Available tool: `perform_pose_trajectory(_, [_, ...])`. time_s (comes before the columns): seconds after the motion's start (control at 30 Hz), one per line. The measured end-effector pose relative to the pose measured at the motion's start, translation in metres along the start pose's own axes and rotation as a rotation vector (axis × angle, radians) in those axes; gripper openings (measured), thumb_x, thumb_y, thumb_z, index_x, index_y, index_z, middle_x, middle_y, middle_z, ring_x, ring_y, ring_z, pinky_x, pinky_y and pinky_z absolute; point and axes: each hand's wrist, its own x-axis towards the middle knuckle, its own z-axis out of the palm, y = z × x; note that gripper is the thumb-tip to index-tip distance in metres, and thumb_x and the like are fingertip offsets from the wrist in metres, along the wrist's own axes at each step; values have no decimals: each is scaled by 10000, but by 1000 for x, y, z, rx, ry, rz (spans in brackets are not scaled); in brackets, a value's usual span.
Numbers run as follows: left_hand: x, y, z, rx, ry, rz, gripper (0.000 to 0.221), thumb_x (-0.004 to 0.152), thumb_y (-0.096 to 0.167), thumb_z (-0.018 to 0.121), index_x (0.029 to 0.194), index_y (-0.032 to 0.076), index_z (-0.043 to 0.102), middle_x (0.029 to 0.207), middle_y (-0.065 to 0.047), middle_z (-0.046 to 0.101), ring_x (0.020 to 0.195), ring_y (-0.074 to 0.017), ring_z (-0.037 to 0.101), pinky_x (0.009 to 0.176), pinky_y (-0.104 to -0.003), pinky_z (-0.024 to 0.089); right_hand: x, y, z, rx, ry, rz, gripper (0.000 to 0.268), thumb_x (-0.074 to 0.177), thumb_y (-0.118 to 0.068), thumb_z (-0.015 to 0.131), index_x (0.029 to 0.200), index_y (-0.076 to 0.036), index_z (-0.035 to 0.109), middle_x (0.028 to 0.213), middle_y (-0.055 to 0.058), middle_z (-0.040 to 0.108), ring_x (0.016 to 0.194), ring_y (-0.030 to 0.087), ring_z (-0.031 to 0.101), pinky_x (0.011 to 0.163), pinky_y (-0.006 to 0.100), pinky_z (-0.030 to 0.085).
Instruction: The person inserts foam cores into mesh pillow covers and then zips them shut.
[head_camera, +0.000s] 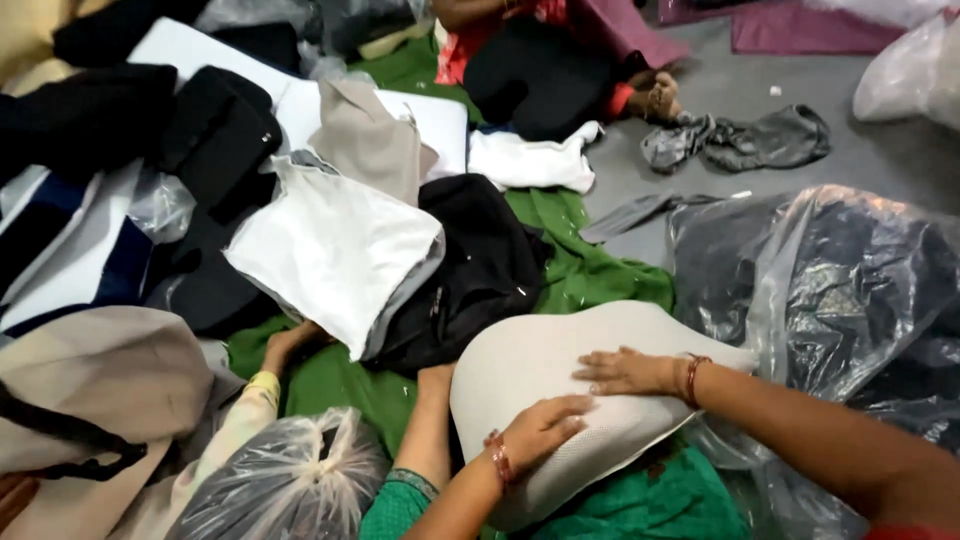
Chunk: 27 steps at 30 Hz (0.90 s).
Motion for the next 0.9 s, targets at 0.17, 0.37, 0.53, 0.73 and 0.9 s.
perform_pose_trajectory(0.17, [10,-25,2,385,-243,-226,510,1057,457,428,1503,226,514,1626,-27,444,1571,-260,284,1218,-550,155,1,27,-5,-116,-14,86,659,986,-614,445,1589,-380,315,1688,15,242,1564,248,212,1193,669,210])
perform_pose_trajectory(0.37, [15,-42,-3,527,-219,-336,500,1040,488,375,1491,321,515,1663,44,362,1586,-245,173,1209,-649,17,1,98,6,-91,-15,230,664,970,-627,455,1575,-395,310,1707,16,156,1573,287,132,1189,655,201])
perform_pose_trajectory(0.53, [19,-53,-11,727,-165,-374,517,1012,501,393,1498,356,493,1668,51,316,1573,-244,159,1199,-640,21,21,245,78,-343,277,-127,543,1027,-523,456,1550,-420,352,1754,25,190,1633,319,144,1289,543,236])
perform_pose_trajectory(0.73, [20,-46,-19,684,-35,-482,540,984,528,460,1484,334,514,1668,39,322,1587,-234,141,1231,-602,12,23,225,51,-84,203,-98,568,1061,-479,409,1608,-401,277,1774,27,87,1647,325,-6,1315,536,90])
perform_pose_trajectory(0.9, [19,-50,-30,676,-13,-514,548,985,520,454,1489,311,506,1676,21,303,1586,-251,116,1225,-597,12,32,228,47,338,58,254,739,982,-607,424,1629,-344,183,1736,-6,-6,1598,295,-92,1269,506,33])
